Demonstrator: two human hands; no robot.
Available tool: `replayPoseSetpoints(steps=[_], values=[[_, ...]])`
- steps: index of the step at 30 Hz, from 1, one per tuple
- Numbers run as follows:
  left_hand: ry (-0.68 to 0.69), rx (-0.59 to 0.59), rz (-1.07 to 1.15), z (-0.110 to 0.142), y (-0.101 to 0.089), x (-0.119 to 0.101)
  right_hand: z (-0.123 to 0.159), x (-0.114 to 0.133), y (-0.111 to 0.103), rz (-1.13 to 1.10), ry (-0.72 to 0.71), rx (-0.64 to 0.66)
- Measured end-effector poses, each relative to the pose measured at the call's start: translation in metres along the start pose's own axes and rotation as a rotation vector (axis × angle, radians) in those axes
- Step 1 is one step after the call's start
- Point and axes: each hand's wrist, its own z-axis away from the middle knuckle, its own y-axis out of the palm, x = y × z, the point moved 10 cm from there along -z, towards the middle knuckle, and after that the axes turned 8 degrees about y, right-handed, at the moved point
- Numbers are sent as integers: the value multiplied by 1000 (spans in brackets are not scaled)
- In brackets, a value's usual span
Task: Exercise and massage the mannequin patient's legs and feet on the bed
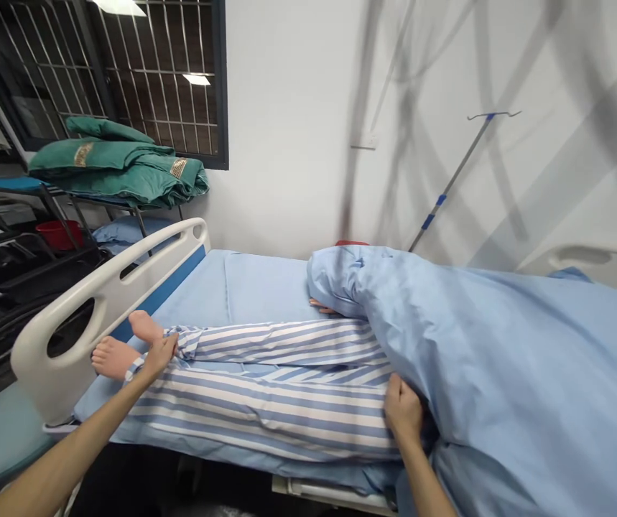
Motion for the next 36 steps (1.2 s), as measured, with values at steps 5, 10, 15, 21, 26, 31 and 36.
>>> replayPoseSetpoints(steps=[5,10,15,21,26,31,36], values=[[202,170,-120,-2,15,-2,0,3,3,59,7,21],[330,276,-392,2,37,13,-3,7,6,150,29,32],[372,347,-580,5,55,24,0,17,12,312,-8,61],[376,343,-541,7,53,20,68,113,80,172,-274,128],[379,340,-509,12,49,14,200,260,173,-347,-500,291],[333,314,-470,8,46,19,307,356,231,-588,-536,430],[258,313,-431,2,44,29,345,375,254,-642,-523,521]])
